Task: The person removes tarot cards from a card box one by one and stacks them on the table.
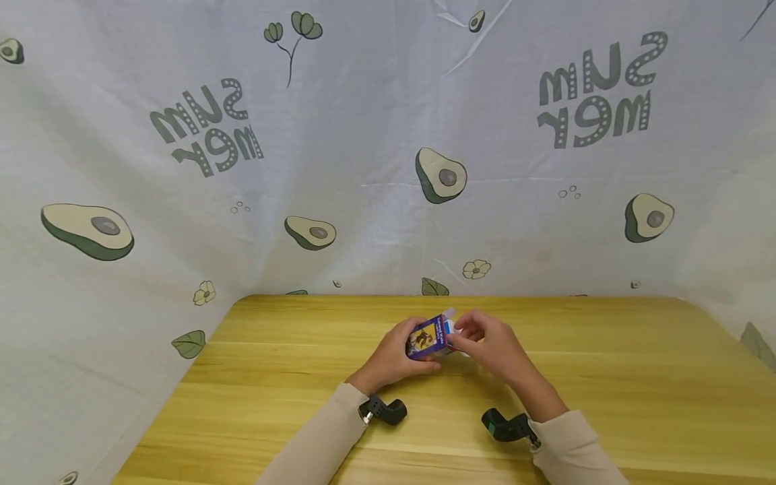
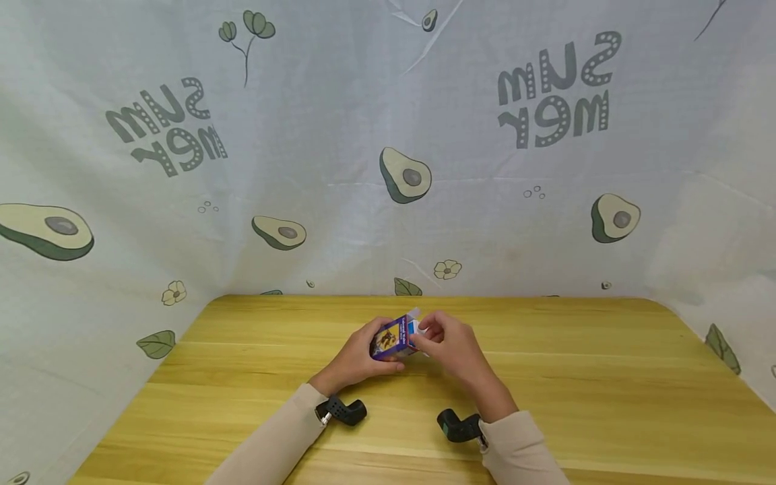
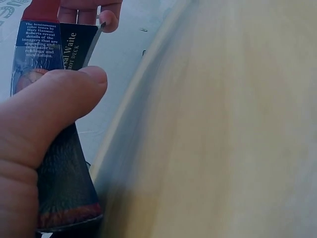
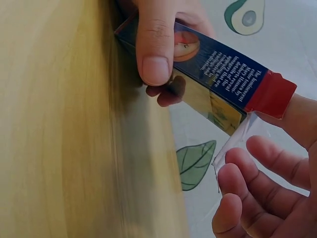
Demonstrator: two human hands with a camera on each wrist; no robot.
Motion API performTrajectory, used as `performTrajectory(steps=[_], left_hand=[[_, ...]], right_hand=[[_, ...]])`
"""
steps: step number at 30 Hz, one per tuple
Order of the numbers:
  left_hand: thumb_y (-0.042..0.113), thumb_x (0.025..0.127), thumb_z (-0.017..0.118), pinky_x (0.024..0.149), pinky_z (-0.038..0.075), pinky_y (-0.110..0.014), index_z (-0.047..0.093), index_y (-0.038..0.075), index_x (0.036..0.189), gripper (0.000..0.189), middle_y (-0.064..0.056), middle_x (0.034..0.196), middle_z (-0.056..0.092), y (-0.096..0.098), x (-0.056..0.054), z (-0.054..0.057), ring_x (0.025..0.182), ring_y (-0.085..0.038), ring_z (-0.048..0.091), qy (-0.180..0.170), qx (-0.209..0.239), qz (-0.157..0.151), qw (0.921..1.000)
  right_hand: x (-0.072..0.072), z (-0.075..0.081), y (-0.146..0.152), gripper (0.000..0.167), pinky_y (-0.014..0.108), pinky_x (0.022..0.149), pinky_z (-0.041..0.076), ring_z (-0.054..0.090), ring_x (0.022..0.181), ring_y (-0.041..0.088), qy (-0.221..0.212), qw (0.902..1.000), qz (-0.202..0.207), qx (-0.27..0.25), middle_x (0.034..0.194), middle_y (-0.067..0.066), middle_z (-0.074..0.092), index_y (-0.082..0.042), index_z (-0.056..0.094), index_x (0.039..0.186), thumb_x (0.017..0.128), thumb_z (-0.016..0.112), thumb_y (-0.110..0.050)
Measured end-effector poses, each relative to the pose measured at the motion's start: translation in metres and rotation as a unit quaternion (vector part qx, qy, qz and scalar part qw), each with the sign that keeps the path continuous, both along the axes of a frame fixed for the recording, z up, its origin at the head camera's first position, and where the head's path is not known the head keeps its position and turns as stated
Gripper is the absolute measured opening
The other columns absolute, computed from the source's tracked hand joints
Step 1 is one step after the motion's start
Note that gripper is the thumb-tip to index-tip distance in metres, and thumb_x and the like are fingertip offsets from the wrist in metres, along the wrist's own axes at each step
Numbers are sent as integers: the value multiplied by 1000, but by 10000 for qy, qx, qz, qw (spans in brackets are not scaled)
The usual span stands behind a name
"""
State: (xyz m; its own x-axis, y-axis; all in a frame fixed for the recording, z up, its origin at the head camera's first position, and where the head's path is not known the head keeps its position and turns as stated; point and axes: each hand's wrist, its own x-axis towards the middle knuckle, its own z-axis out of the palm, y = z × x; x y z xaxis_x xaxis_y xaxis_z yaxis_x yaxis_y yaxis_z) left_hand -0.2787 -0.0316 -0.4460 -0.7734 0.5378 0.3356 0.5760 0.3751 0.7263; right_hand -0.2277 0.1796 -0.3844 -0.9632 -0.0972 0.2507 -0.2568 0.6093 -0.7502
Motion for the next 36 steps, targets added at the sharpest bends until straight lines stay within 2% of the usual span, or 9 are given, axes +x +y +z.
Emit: performTrajectory(steps=[7, 18, 28, 36], left_hand=[[38, 76, 81, 87, 46, -24, 45, 16, 132, 70, 1, 117, 56, 0, -1, 1, 100, -10, 53, 38, -27, -1, 10000], [40, 76, 81, 86, 45, -24, 46, 16, 132, 71, 1, 117, 56, -1, -1, 0, 99, -9, 52, 149, -133, 30, 9998], [39, 75, 82, 86, 43, -26, 47, 18, 132, 70, 3, 117, 56, -1, 0, 1, 99, -10, 51, 95, -170, 96, 9998], [40, 75, 82, 85, 44, -25, 47, 18, 132, 70, 3, 116, 55, 0, -3, -4, 99, -9, 51, 130, -127, 43, 9998]], right_hand=[[-2, -2, -3, 19, 24, 62, 49, 58, 73, 16, 16, 10000, -81, 46, 80, 3, 62, -5, 60, 94, 85, 74, -14], [0, -1, -4, 17, 24, 61, 49, 56, 72, 16, -170, 9997, -126, 102, 80, 3, 62, -4, 63, 94, 85, 73, -13], [-1, -1, -1, 20, 28, 65, 50, 59, 76, 17, -439, 9987, -226, 130, 83, 3, 65, -4, 67, 96, 85, 74, -20], [1, 3, 1, 23, 31, 69, 52, 60, 80, 19, -658, 9973, -314, 122, 90, 5, 68, -3, 70, 99, 87, 72, -23]])
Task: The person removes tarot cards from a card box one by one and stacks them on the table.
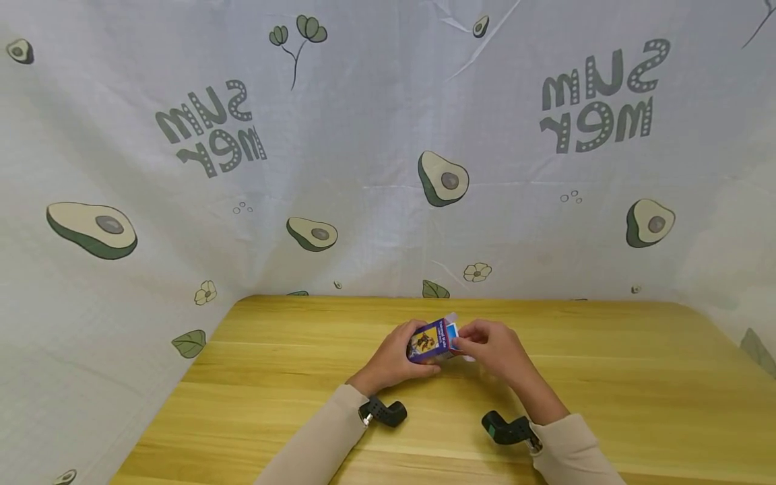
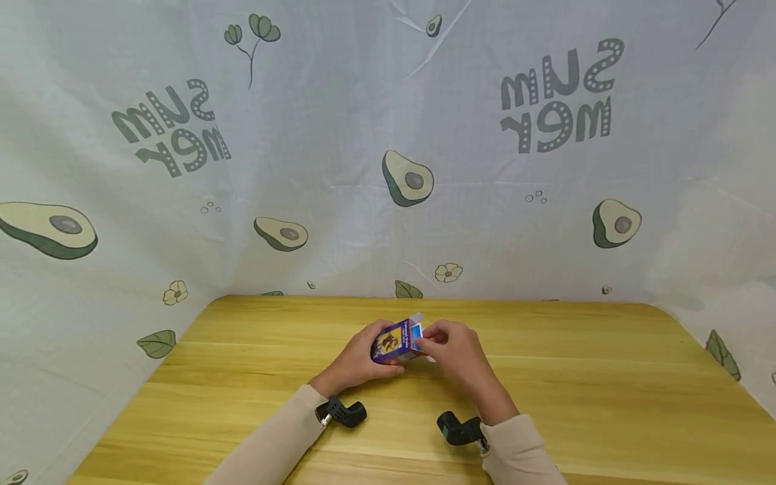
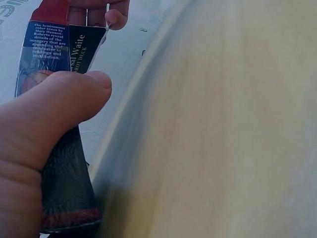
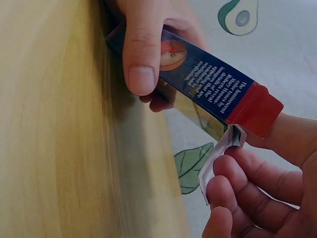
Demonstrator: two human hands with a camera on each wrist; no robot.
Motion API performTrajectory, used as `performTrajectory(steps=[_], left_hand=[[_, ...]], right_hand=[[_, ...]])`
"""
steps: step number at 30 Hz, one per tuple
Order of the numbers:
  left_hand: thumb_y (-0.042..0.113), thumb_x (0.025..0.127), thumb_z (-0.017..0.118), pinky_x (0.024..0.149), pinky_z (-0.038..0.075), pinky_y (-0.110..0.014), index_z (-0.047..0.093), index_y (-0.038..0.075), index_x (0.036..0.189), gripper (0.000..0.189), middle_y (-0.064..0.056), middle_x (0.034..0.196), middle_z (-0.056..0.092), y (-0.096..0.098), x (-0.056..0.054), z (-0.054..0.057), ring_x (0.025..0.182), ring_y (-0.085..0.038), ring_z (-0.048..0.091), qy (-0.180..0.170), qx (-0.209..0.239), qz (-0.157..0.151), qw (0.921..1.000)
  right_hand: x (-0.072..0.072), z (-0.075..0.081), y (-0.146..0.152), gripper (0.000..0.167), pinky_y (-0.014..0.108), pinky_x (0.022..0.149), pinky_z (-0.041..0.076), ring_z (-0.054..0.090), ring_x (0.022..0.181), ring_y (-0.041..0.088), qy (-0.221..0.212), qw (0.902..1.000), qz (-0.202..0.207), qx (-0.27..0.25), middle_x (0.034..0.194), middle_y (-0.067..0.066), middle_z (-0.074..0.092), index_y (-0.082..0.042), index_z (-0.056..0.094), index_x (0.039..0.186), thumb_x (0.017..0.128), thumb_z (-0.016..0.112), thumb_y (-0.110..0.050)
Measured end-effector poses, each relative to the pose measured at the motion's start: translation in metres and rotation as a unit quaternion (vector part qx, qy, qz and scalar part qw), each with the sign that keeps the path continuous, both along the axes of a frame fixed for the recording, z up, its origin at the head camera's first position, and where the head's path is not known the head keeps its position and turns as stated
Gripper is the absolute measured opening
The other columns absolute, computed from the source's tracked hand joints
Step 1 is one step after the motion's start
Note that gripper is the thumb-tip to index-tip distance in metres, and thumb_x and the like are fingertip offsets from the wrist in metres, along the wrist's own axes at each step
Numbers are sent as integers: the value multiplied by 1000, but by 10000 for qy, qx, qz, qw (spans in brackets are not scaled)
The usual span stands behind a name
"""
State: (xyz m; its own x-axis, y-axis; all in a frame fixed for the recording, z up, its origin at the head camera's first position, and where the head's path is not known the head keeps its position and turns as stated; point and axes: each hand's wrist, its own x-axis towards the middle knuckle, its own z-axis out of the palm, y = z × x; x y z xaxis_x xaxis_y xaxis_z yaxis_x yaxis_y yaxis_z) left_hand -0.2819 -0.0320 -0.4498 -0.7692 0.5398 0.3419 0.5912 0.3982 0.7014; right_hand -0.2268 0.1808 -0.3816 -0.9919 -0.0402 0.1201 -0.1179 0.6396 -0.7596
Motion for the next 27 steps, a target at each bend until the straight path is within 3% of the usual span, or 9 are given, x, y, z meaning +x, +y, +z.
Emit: performTrajectory(steps=[12, 27], left_hand=[[42, 76, 81, 86, 44, -26, 45, 18, 133, 71, 2, 118, 55, -2, 2, -1, 101, -10, 51, -53, 12, 55, 10000], [40, 76, 81, 87, 44, -26, 45, 18, 133, 71, 2, 120, 54, 0, 0, -2, 103, -10, 51, -155, 22, 68, 9999]], right_hand=[[-1, 5, 8, 26, 30, 64, 51, 58, 75, 20, -109, 9988, -114, -462, 91, 9, 68, 1, 68, 102, 89, 69, -21], [0, 11, 21, 36, 36, 71, 55, 66, 73, 22, -282, 9963, -122, -798, 100, 18, 70, 5, 62, 112, 92, 66, -24]])
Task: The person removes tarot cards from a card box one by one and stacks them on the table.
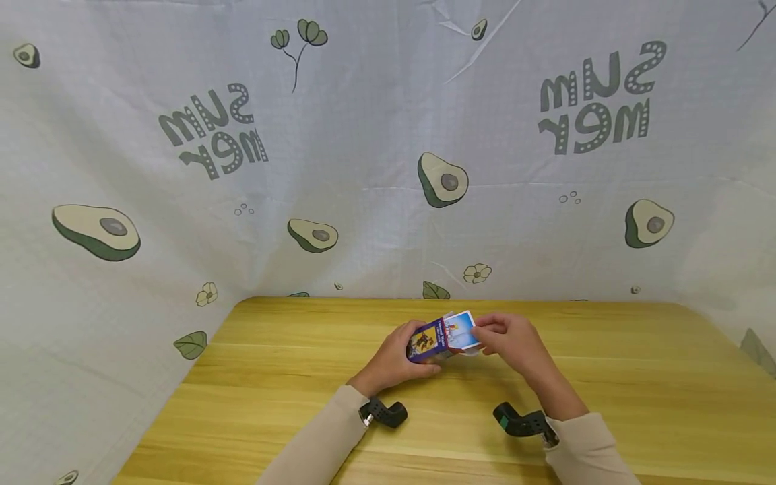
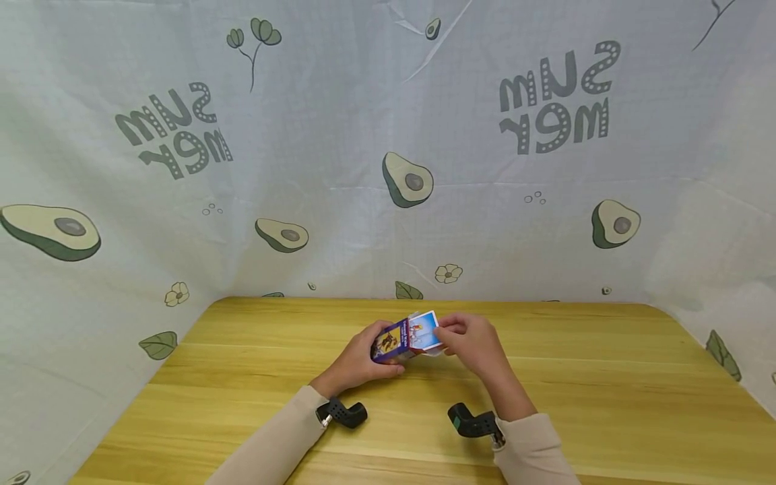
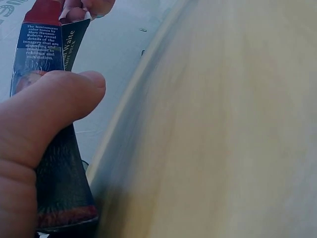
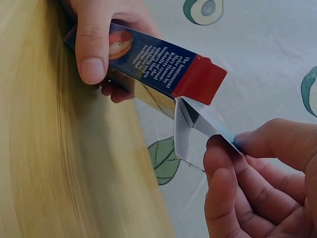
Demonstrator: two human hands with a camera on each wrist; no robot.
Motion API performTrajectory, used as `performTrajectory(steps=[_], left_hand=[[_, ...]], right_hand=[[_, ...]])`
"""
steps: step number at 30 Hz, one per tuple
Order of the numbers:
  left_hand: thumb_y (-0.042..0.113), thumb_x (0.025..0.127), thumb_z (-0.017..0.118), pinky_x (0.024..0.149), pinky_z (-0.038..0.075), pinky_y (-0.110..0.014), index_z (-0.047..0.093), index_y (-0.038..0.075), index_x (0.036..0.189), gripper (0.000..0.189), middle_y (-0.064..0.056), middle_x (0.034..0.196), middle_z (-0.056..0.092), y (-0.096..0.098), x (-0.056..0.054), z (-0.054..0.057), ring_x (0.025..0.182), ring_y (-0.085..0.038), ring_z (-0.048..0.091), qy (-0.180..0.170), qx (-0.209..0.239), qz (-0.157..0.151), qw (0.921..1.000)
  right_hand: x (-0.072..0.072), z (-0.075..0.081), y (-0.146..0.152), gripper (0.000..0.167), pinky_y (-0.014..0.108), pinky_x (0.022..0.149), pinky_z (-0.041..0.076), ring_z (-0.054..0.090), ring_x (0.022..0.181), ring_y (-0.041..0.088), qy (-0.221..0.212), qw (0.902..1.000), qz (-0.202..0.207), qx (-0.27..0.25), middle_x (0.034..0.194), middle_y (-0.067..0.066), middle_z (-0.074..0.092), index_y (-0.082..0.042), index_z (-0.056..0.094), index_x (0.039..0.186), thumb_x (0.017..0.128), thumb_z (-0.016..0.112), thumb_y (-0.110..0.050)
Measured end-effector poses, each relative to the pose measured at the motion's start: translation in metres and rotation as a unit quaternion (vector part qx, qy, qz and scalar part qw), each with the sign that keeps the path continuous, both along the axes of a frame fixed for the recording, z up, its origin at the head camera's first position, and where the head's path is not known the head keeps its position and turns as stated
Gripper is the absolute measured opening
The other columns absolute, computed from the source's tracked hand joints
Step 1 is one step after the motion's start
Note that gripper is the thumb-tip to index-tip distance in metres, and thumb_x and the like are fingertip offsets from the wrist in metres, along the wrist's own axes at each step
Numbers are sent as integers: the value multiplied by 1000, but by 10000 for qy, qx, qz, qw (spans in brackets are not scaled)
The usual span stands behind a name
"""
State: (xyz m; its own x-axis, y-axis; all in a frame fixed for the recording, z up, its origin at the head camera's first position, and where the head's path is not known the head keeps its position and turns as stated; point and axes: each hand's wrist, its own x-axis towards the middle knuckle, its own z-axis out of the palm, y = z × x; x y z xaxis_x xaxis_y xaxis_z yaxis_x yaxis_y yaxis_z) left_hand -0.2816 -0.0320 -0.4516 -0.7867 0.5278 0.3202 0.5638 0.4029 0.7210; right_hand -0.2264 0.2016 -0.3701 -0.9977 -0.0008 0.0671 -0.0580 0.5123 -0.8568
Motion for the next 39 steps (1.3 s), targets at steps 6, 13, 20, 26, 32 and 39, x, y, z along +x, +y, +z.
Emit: performTrajectory(steps=[6, 13, 20, 26, 32, 39], left_hand=[[40, 76, 80, 87, 44, -26, 45, 18, 134, 72, 1, 120, 54, 1, 1, 1, 103, -11, 51, -21, -14, 14, 10000], [41, 76, 80, 87, 44, -25, 44, 17, 135, 73, 1, 121, 54, 1, 0, 1, 103, -11, 51, -9, -64, 8, 10000], [41, 76, 80, 86, 44, -25, 45, 17, 134, 72, 1, 120, 55, 1, 0, 0, 102, -10, 51, 22, 9, -32, 10000], [39, 76, 80, 85, 45, -24, 45, 18, 133, 71, 2, 119, 55, 1, -1, -1, 100, -10, 52, 7, 94, -83, 9999], [38, 76, 81, 85, 45, -24, 45, 17, 133, 70, 2, 118, 56, 1, 0, 0, 100, -10, 52, -21, 157, -115, 9998], [37, 76, 81, 87, 45, -25, 45, 18, 134, 71, 2, 119, 55, 0, 0, 0, 101, -10, 53, -71, 199, -111, 9997]], right_hand=[[1, 2, 4, 37, 31, 72, 55, 68, 78, 24, -177, 9994, -89, -268, 104, 21, 68, 6, 59, 116, 93, 64, -23], [2, 3, 7, 35, 30, 70, 55, 68, 77, 23, -255, 9985, -163, -460, 105, 23, 67, 8, 57, 115, 93, 63, -20], [3, 4, 12, 35, 30, 71, 55, 68, 77, 23, -258, 9976, -256, -596, 107, 24, 66, 9, 55, 117, 94, 62, -17], [4, 6, 16, 37, 30, 72, 55, 68, 82, 28, -274, 9974, -375, -547, 111, 26, 64, 8, 53, 119, 94, 61, -18], [5, 8, 21, 37, 30, 73, 55, 68, 82, 29, -190, 9971, -421, -597, 111, 27, 63, 9, 52, 120, 94, 60, -17], [6, 11, 28, 37, 31, 73, 55, 67, 81, 27, -104, 9967, -410, -693, 109, 25, 63, 10, 52, 120, 95, 58, -16]])
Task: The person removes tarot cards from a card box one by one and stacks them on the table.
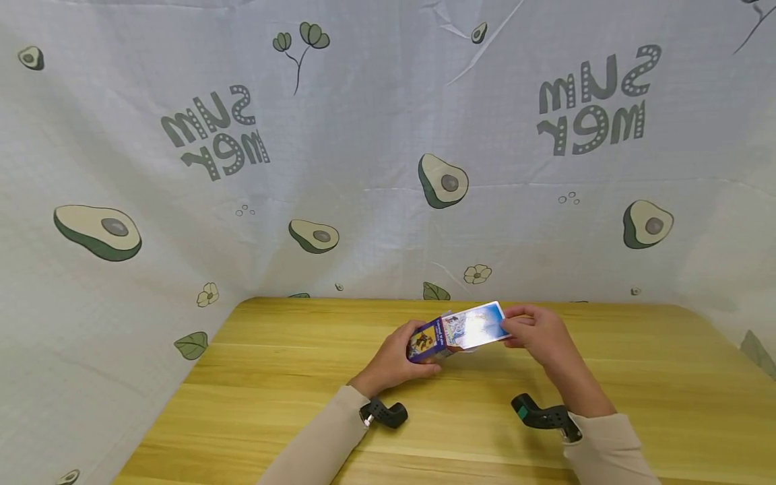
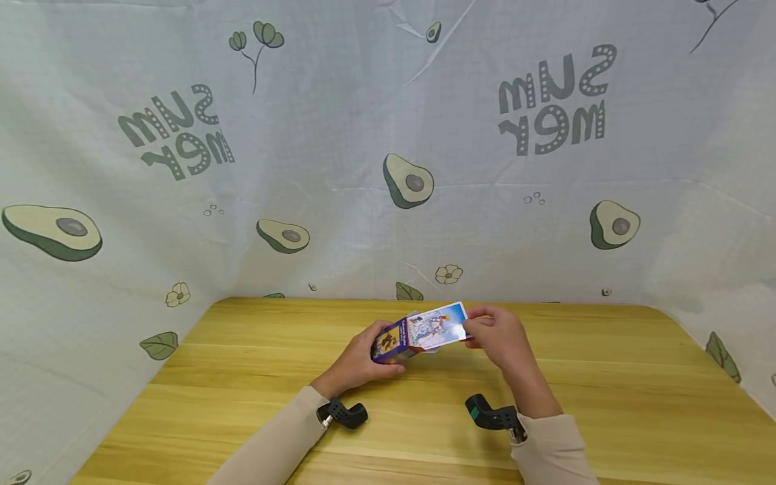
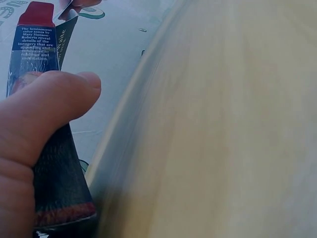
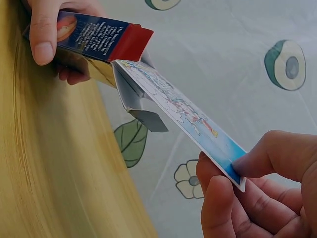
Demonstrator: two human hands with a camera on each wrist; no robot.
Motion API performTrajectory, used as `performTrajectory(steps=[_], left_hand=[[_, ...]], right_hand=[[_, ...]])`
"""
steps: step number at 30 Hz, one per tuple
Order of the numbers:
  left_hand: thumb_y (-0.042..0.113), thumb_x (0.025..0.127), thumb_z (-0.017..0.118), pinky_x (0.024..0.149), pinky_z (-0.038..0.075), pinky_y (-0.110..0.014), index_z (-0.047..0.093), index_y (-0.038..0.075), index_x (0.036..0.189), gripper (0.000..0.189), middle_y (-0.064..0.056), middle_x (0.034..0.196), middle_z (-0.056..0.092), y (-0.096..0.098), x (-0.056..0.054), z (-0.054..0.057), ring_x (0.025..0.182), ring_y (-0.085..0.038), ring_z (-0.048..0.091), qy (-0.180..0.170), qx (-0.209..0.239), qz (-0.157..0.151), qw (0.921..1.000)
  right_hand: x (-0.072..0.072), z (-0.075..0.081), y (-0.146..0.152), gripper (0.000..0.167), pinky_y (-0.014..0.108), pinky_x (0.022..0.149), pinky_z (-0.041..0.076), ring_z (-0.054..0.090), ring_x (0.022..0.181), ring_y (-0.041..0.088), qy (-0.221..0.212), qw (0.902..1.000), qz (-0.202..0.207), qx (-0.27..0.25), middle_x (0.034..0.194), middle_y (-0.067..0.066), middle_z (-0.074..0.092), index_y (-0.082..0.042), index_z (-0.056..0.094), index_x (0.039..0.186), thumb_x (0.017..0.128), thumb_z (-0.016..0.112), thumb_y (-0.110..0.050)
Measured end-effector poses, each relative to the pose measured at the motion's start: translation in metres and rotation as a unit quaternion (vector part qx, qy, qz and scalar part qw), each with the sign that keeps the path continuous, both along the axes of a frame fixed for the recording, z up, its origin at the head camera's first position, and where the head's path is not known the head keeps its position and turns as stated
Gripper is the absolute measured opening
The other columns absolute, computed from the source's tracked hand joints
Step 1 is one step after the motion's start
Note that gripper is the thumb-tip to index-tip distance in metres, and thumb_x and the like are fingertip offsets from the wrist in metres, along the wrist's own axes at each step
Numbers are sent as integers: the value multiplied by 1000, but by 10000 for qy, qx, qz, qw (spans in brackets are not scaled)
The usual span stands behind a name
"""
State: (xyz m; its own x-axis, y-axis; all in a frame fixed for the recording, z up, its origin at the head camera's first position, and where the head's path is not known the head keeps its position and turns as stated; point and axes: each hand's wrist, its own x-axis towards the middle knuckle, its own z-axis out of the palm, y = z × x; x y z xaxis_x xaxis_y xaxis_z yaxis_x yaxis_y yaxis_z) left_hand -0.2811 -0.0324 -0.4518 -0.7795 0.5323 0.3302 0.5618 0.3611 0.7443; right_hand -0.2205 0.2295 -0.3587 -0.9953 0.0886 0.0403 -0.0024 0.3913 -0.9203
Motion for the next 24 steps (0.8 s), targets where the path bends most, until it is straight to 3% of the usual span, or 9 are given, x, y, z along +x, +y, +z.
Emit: performTrajectory(steps=[24], left_hand=[[36, 76, 81, 86, 46, -24, 45, 17, 134, 70, 2, 117, 55, 0, 0, 2, 100, -10, 53, -114, 73, 41, 9999]], right_hand=[[-1, 6, 18, 41, 23, 71, 53, 63, 81, 20, 50, 9994, -227, 266, 115, 25, 62, 9, 51, 124, 98, 55, -22]])
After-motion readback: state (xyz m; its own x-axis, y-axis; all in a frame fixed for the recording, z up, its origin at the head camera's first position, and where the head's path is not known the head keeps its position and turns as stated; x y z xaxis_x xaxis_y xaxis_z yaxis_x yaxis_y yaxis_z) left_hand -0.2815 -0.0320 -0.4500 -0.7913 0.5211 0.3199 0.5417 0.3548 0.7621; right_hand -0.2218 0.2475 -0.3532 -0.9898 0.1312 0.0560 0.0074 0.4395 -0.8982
